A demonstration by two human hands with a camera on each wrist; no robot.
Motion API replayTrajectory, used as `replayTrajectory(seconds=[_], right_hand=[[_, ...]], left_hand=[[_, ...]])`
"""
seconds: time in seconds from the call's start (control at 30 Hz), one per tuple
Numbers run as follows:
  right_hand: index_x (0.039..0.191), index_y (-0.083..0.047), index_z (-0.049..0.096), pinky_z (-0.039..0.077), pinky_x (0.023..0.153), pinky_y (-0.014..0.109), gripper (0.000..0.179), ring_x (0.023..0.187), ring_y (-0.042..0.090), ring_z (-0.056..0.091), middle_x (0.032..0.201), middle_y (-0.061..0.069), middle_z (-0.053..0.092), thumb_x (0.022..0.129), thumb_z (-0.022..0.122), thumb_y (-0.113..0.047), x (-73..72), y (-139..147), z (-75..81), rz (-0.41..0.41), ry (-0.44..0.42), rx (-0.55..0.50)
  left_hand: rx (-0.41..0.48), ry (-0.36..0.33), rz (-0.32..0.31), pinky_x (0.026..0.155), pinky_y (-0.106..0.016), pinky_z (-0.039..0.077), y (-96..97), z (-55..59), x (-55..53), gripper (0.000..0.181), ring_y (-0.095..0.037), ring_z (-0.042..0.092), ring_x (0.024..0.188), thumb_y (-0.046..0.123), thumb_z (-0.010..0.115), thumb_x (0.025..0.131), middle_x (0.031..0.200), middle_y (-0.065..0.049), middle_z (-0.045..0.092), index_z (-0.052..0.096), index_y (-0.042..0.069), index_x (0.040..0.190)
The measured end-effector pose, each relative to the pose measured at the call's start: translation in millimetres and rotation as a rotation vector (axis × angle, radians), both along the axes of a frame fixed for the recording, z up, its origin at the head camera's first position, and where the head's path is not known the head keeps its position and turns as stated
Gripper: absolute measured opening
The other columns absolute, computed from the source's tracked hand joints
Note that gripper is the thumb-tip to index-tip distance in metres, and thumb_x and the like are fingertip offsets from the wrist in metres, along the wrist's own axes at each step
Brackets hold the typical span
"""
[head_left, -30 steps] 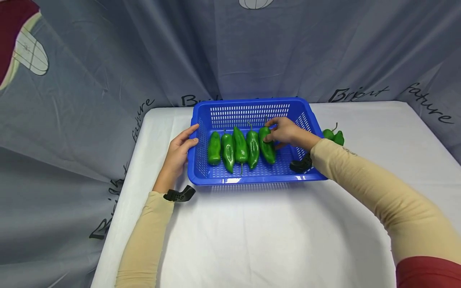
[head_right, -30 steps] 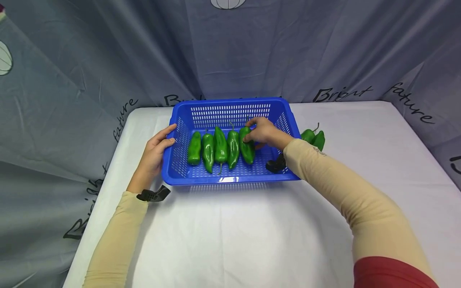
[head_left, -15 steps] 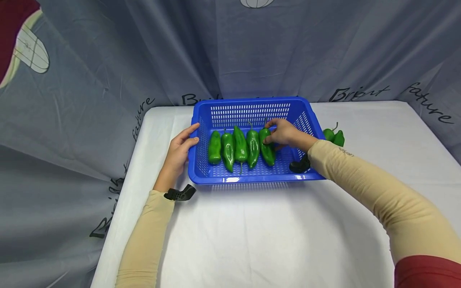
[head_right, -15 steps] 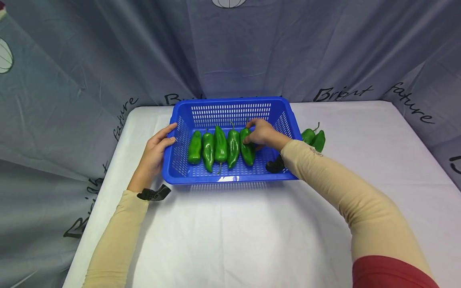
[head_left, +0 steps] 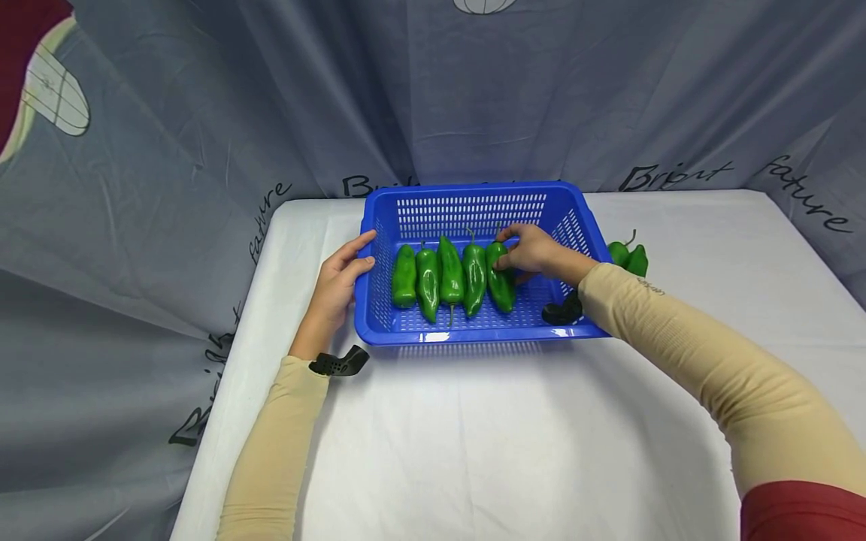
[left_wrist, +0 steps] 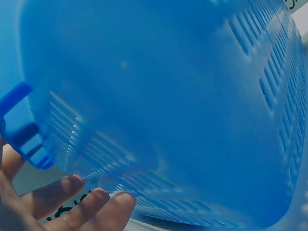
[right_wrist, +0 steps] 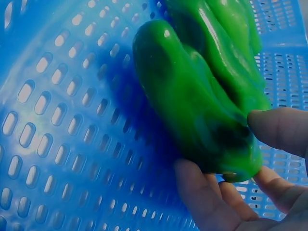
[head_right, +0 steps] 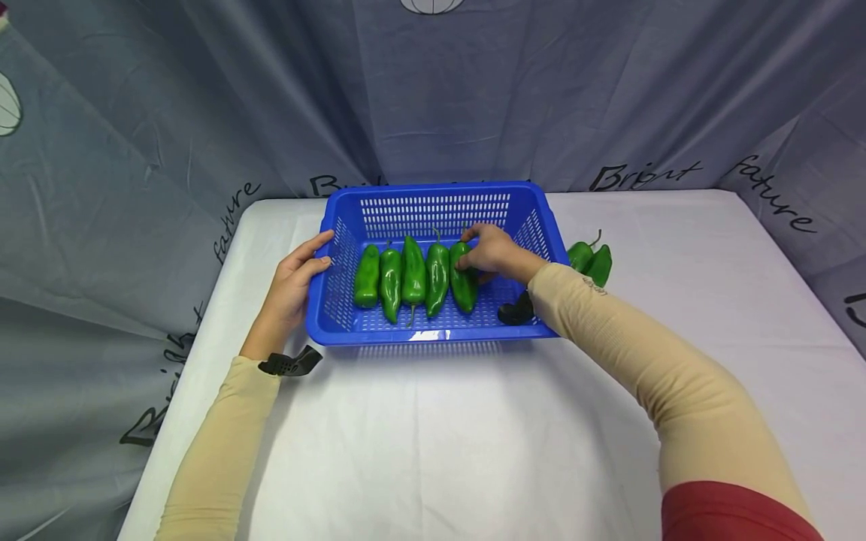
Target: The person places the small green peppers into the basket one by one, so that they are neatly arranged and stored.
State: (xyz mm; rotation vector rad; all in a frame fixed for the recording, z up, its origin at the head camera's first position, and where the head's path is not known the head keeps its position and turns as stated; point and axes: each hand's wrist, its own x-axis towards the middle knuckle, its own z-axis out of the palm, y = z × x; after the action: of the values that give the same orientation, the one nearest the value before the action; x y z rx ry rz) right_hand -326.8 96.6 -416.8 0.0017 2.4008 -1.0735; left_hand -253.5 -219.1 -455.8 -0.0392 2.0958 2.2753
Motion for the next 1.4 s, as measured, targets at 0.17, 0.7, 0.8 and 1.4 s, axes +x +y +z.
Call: replayTrajectory(seconds=[0.17, 0.7, 0.8, 1.4], right_hand=[[0.147, 0.000, 0.042, 0.063, 0.086, 0.047, 0.058, 0.119, 0.041, 0.063, 0.135, 0.029, 0.055, 0.094, 0.066, -0.001, 0.5, 2, -0.6, 0.000, -0.009, -0.018], [0.155, -0.003, 0.034, 0.060, 0.092, 0.053, 0.064, 0.116, 0.037, 0.058, 0.139, 0.027, 0.047, 0.099, 0.064, -0.013, 2.4, 48, 44.6, -0.018, 0.061, -0.043], [0.157, -0.003, 0.030, 0.062, 0.089, 0.048, 0.065, 0.111, 0.029, 0.064, 0.144, 0.028, 0.046, 0.101, 0.061, -0.017, 4.2, 69, 60.0, -0.062, 0.111, -0.062], [0.159, 0.000, 0.022, 0.063, 0.075, 0.025, 0.079, 0.075, -0.008, 0.064, 0.125, -0.001, 0.051, 0.102, 0.058, -0.041, 21.1, 213, 51.6, -0.304, 0.165, 0.016]], left_hand=[[0.011, -0.001, -0.005, 0.095, -0.020, 0.057, 1.6, 0.5, -0.4, 0.051, -0.027, 0.050, 0.140, 0.007, 0.052, 0.102, 0.162, -0.006, 0.043, 0.049, 0.012, 0.152], [0.002, -0.010, -0.008, 0.087, -0.015, 0.057, 5.5, 1.1, -2.1, 0.050, -0.026, 0.053, 0.135, 0.008, 0.052, 0.102, 0.162, -0.007, 0.042, 0.048, 0.011, 0.152], [0.002, -0.018, -0.005, 0.085, -0.016, 0.058, 4.7, 0.7, -1.6, 0.050, -0.023, 0.056, 0.129, 0.009, 0.052, 0.102, 0.161, -0.007, 0.043, 0.049, 0.012, 0.152], [-0.021, -0.015, 0.001, 0.088, -0.014, 0.056, 0.3, 0.6, 1.3, 0.050, -0.022, 0.053, 0.134, 0.011, 0.052, 0.102, 0.163, -0.007, 0.041, 0.049, 0.012, 0.152]])
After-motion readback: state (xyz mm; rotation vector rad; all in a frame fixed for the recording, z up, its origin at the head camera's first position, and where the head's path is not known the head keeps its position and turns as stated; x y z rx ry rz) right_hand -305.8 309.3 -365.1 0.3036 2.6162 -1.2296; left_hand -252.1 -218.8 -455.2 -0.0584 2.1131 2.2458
